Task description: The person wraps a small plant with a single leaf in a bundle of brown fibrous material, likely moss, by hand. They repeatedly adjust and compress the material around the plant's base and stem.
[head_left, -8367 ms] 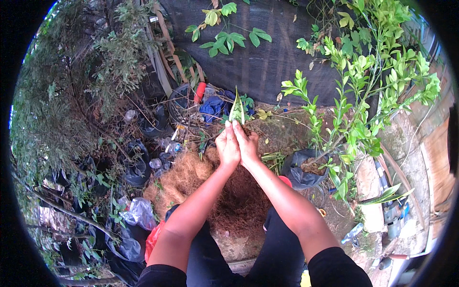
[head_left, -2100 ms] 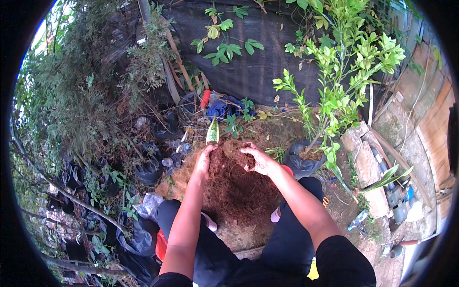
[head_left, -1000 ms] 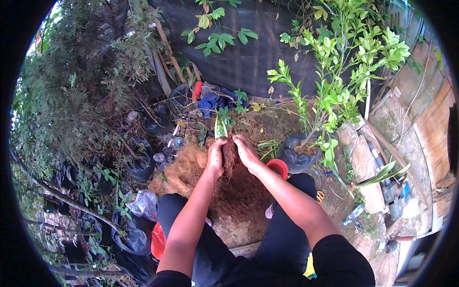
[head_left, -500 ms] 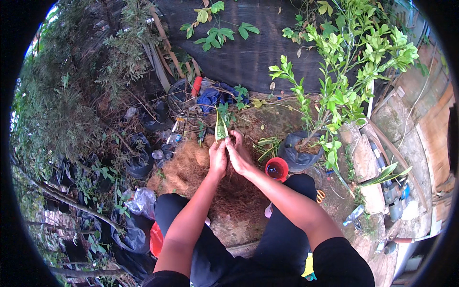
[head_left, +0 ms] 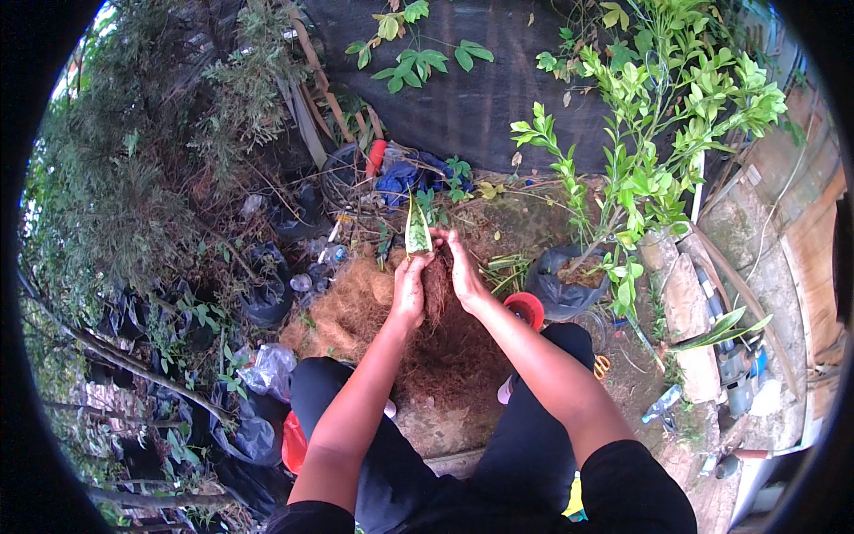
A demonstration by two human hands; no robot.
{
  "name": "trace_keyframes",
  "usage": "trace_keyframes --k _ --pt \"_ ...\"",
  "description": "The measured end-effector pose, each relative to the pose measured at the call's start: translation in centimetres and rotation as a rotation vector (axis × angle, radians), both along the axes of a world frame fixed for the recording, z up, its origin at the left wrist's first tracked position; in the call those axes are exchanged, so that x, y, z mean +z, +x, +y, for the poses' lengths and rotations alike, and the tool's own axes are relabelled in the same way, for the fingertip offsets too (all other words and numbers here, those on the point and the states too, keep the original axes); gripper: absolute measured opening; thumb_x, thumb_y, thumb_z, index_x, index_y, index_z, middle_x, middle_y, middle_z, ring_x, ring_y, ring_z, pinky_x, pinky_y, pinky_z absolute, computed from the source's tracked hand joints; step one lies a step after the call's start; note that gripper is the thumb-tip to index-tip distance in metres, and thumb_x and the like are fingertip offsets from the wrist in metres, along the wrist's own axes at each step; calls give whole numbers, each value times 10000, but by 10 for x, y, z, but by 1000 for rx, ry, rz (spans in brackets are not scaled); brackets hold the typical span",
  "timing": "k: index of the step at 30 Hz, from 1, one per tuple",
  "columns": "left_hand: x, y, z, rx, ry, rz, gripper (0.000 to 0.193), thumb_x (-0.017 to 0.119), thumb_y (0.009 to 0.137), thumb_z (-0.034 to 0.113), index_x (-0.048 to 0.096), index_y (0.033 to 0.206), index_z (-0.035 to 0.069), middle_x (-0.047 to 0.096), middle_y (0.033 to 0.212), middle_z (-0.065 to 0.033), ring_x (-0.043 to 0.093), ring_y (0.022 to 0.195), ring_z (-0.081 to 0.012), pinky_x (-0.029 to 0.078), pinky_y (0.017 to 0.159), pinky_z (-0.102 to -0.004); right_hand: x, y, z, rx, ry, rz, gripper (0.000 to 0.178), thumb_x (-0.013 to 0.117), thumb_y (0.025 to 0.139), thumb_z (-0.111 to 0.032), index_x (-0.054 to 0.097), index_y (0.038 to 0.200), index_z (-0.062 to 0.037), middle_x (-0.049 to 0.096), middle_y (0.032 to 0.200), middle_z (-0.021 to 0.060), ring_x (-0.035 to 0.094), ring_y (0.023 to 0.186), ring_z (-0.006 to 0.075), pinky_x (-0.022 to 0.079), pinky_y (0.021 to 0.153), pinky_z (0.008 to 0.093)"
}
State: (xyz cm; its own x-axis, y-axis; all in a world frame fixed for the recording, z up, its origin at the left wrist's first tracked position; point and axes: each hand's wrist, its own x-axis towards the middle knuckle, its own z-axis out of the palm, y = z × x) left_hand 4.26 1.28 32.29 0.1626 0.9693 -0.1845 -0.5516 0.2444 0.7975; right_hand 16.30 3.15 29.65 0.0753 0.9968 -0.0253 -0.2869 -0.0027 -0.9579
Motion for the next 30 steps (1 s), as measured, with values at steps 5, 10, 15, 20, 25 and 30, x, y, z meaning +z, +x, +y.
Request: trace_keyframes --k 5,10,15,20,25,30 --pt "-4 6 -5 70 45 138 215 625 966 187 668 1110 34 677 1037 -15 615 939 -126 478 875 -296 -1 -7 -14 -55 16 -184 584 411 1061 -511 610 1322 -27 636 1283 120 547 1216 218 377 1055 333" --pt "-5 6 -1 45 180 168 338 569 1022 237 638 1238 -14 680 1124 -36 607 1021 -117 464 932 -286 -4 -15 -17 -98 85 67 544 485 1051 -442 577 1343 7 623 1303 105 538 1216 179 375 1060 336" --pt "-1 1 3 2 285 117 416 474 1072 258 556 1364 -26 625 1295 -84 562 1164 -147 409 1038 -306 1 -11 -23 88 95 147 619 665 957 -418 536 1371 22 597 1335 141 545 1230 221 382 1075 371" --pt "8 -5 5 -1 474 338 650 262 1092 497 471 1440 -10 510 1411 -131 452 1300 -220 329 1125 -361 17 -13 -36 121 -14 249 857 878 794 -235 393 1449 31 573 1351 175 557 1253 264 438 1076 415" --pt "-8 -6 10 -128 345 170 716 221 1088 545 421 1487 -15 485 1448 -158 438 1336 -250 318 1152 -378 20 -14 -34 154 10 222 839 863 819 -241 384 1440 55 602 1327 175 577 1236 239 449 1062 387" --pt "-36 8 23 -66 213 -78 581 313 1096 508 568 1245 8 633 1077 -74 582 964 -166 482 900 -333 11 -20 -28 -9 -24 70 675 844 841 -251 521 1349 53 719 1127 136 683 1017 183 507 943 325"
